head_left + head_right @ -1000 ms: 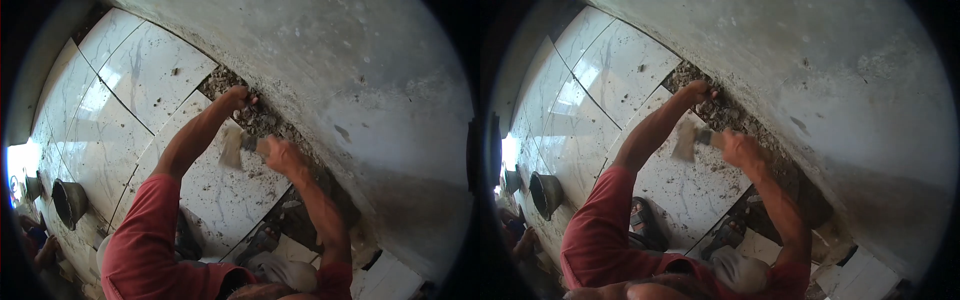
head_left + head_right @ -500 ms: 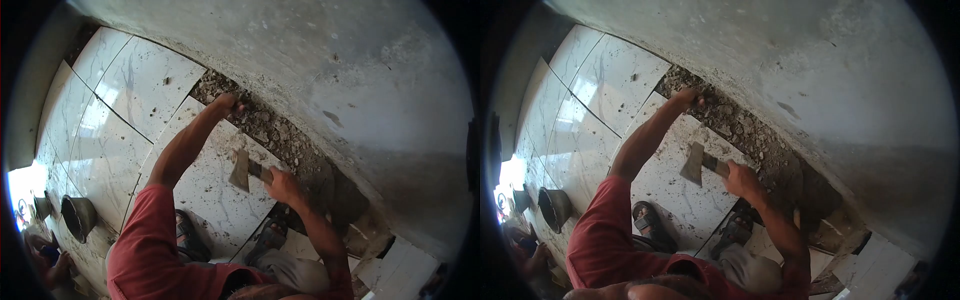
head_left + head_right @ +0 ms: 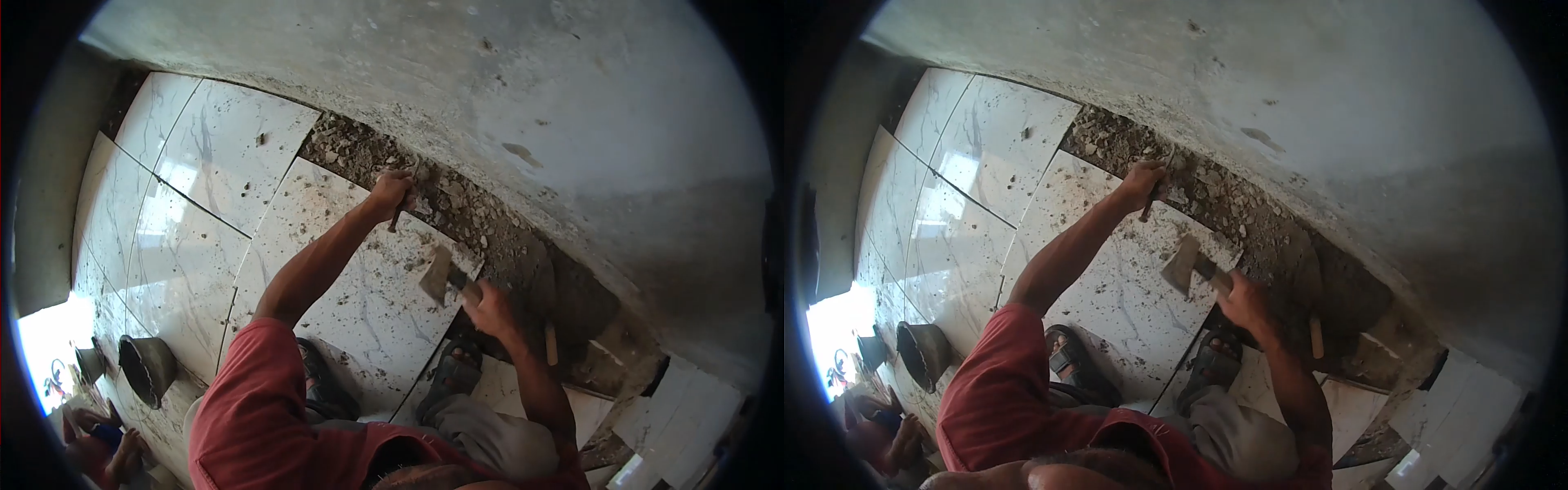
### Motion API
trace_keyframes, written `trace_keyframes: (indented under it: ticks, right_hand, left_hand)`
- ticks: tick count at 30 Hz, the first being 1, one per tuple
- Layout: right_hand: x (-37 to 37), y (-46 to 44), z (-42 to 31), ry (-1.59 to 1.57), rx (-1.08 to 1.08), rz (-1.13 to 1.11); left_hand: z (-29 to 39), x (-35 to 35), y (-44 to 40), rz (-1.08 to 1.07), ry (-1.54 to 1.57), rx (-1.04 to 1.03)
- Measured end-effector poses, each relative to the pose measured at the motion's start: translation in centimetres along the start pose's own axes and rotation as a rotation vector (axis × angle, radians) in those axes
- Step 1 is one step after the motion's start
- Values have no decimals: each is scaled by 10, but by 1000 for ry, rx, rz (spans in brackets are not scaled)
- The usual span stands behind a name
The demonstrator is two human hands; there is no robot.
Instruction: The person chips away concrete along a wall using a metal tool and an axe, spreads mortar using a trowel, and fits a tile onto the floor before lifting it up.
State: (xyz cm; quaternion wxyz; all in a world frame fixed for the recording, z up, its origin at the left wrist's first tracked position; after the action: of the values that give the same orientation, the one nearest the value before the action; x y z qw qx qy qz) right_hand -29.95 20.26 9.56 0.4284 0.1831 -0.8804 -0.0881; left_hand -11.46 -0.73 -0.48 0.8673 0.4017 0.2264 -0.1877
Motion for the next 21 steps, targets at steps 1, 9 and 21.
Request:
trace_keyframes:
  ticks: [1, 9, 21]
  right_hand:
    - [13, 2, 8, 8, -74, 45]
    - [58, 29, 117, 47, -365, 244]
    - [24, 27, 147, 197, -130, 365]
  left_hand:
    - [1, -5, 16, 53, -139, 18]
    - [-39, 23, 104, 81, -497, 188]
    - [-59, 93, 292, 531, -435, 402]
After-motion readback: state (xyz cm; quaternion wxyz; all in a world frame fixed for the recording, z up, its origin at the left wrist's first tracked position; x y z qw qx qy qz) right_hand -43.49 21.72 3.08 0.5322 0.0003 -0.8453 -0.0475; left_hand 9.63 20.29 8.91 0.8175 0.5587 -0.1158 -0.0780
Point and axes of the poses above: each hand's wrist, its own y-axis away from the middle knuckle, its own x-axis out of the back of the hand, z = x × y, the point moved 8 cm from there along -y, towards the middle knuckle, and after that the axes turned 12 degrees about x, right-handed, at the moved point
